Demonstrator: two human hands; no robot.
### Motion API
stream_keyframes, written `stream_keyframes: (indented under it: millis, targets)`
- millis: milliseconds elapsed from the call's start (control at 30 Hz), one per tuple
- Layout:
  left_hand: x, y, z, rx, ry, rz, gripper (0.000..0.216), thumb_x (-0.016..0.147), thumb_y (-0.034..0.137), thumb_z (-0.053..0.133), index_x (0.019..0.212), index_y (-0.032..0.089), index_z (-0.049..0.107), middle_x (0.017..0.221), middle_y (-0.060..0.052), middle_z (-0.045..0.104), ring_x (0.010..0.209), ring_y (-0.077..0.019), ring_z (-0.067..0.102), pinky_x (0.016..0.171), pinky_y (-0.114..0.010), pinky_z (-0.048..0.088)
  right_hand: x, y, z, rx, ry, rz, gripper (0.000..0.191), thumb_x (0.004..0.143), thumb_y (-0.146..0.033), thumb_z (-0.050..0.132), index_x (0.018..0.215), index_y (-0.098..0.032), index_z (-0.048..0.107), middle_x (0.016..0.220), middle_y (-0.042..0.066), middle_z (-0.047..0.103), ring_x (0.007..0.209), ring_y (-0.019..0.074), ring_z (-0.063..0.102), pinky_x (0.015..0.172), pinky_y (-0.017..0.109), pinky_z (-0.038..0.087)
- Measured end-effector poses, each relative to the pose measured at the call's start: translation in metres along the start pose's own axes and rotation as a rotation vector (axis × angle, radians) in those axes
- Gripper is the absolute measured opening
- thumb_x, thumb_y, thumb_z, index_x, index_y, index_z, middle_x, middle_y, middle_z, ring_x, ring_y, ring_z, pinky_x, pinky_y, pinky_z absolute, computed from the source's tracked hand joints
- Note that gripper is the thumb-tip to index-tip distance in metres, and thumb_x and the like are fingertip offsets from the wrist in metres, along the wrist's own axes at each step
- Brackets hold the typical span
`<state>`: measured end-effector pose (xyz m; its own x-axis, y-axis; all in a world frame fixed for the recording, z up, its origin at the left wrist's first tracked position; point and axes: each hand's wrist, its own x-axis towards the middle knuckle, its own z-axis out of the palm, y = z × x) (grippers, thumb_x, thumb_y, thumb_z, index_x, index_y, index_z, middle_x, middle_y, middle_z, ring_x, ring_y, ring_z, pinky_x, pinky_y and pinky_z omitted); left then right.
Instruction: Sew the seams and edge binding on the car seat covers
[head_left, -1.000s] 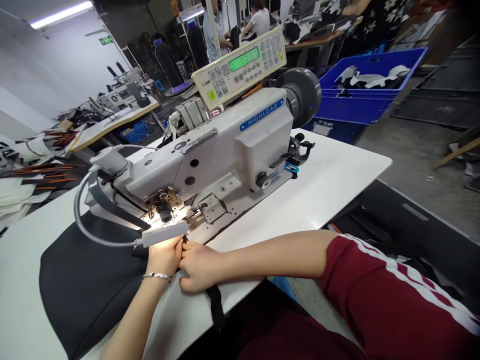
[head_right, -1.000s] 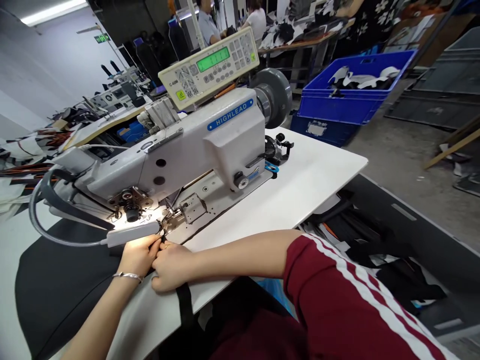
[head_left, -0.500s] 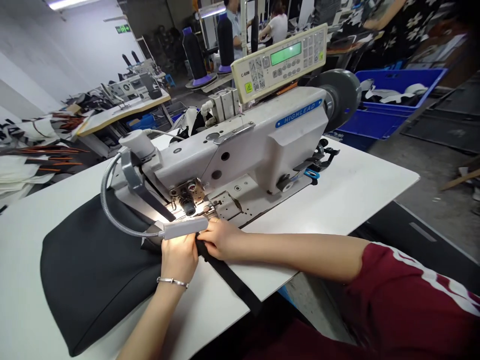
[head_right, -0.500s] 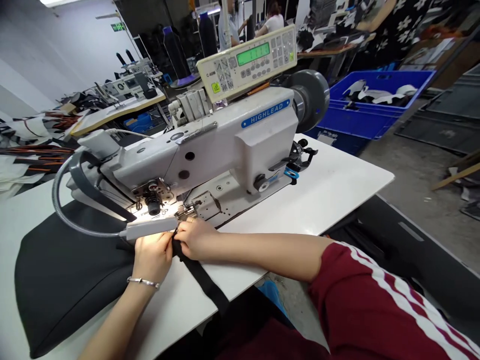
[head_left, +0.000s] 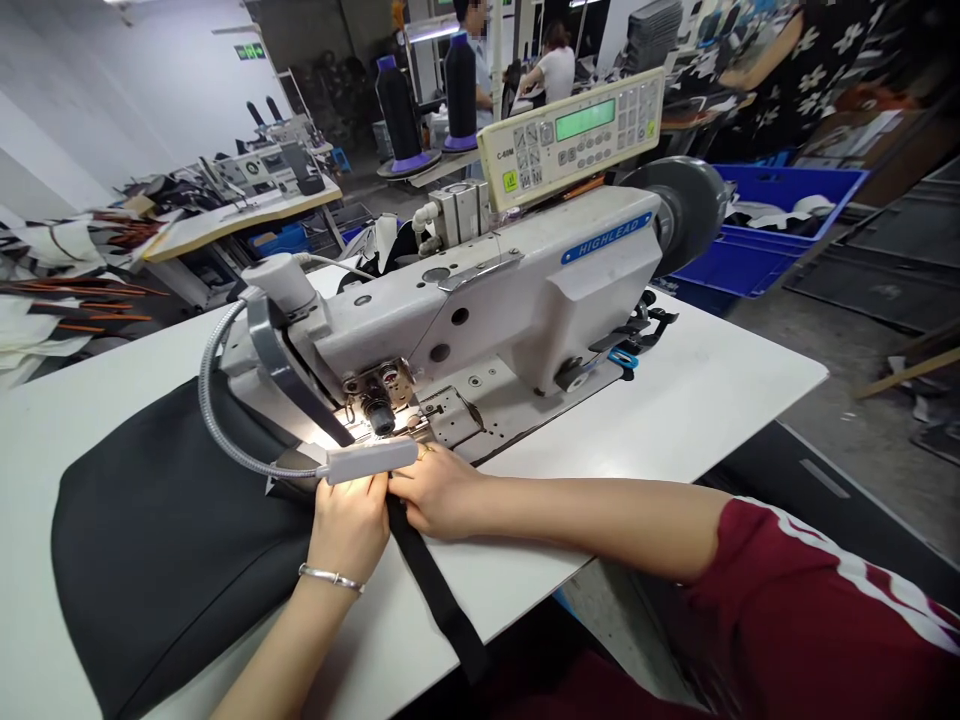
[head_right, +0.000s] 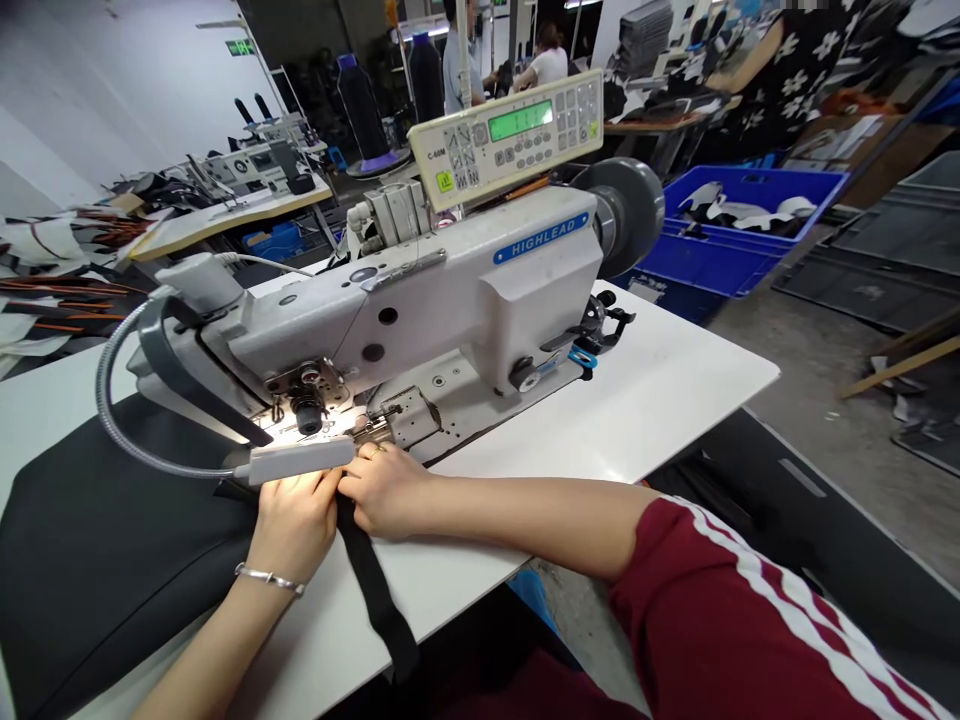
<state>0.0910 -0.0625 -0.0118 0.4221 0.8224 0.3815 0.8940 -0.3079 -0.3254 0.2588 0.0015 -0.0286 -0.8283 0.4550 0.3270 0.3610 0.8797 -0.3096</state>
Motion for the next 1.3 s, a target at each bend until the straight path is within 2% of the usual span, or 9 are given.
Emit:
stream_keyframes:
  millis: [133, 333, 733, 900, 1100, 1233, 1300]
  targets:
    - [0.005, -0.006, 0.004, -0.010, 0.020, -0.006, 0.030, 0.085, 0.008, 0.049, 0.106, 0.014, 0.069, 0.097, -0.013, 0.070, 0.096, -0.0326, 0.061, 0.089, -0.046, 0.040, 0.005, 0.000, 0.002, -0.006, 0.010, 0.028, 0.018, 0.082, -0.025, 0.057, 0.094, -0.014, 0.064, 0.098, 0.010, 0.064, 0.097, 0.0267, 0.051, 0.085, 0.041, 0.041]
    - [0.009, -0.019, 0.016, -0.010, 0.134, 0.040, 0.027, 0.085, 0.006, 0.046, 0.093, 0.012, 0.071, 0.093, -0.016, 0.069, 0.091, -0.0305, 0.061, 0.089, -0.044, 0.044, 0.004, 0.000, 0.008, 0.006, 0.036, 0.111, 0.025, 0.086, -0.031, 0.054, 0.106, -0.019, 0.064, 0.111, 0.009, 0.062, 0.100, 0.0275, 0.050, 0.087, 0.042, 0.041]
    - [0.009, -0.027, 0.029, -0.122, 0.114, 0.009, 0.027, 0.088, 0.009, 0.043, 0.079, 0.013, 0.068, 0.084, -0.013, 0.068, 0.082, -0.0295, 0.061, 0.085, -0.045, 0.047, 0.007, -0.002, 0.004, 0.004, 0.008, 0.165, 0.024, 0.082, -0.029, 0.056, 0.103, -0.019, 0.064, 0.112, 0.010, 0.061, 0.100, 0.0279, 0.050, 0.084, 0.040, 0.039]
    - [0.008, -0.028, 0.034, -0.198, 0.103, -0.011, 0.027, 0.089, 0.011, 0.043, 0.088, 0.011, 0.070, 0.090, -0.015, 0.068, 0.088, -0.0292, 0.062, 0.086, -0.043, 0.048, 0.009, -0.003, 0.004, 0.019, 0.005, 0.172, 0.022, 0.080, -0.027, 0.057, 0.098, -0.018, 0.066, 0.108, 0.010, 0.062, 0.101, 0.0281, 0.051, 0.082, 0.040, 0.039]
    - [0.007, -0.028, 0.032, -0.246, 0.076, -0.032, 0.029, 0.088, 0.010, 0.043, 0.094, 0.012, 0.070, 0.096, -0.016, 0.069, 0.094, -0.0304, 0.062, 0.090, -0.046, 0.047, 0.007, 0.002, 0.016, 0.013, 0.094, 0.116, 0.030, 0.081, -0.029, 0.059, 0.107, -0.020, 0.070, 0.109, 0.012, 0.065, 0.104, 0.0300, 0.050, 0.084, 0.042, 0.037]
    - [0.007, -0.026, 0.026, -0.313, 0.088, 0.000, 0.034, 0.089, 0.010, 0.043, 0.112, 0.011, 0.067, 0.117, -0.018, 0.066, 0.112, -0.0323, 0.057, 0.095, -0.048, 0.046, 0.006, 0.005, 0.022, 0.017, 0.135, 0.076, 0.027, 0.083, -0.029, 0.056, 0.103, -0.020, 0.072, 0.102, 0.010, 0.067, 0.102, 0.0291, 0.050, 0.084, 0.043, 0.036]
    - [0.007, -0.025, 0.026, -0.307, 0.080, 0.004, 0.035, 0.089, 0.010, 0.043, 0.115, 0.011, 0.066, 0.117, -0.018, 0.066, 0.111, -0.0326, 0.057, 0.096, -0.049, 0.045, 0.006, 0.006, 0.022, 0.017, 0.143, 0.060, 0.025, 0.084, -0.027, 0.055, 0.100, -0.020, 0.072, 0.099, 0.009, 0.067, 0.100, 0.0282, 0.050, 0.083, 0.042, 0.035]
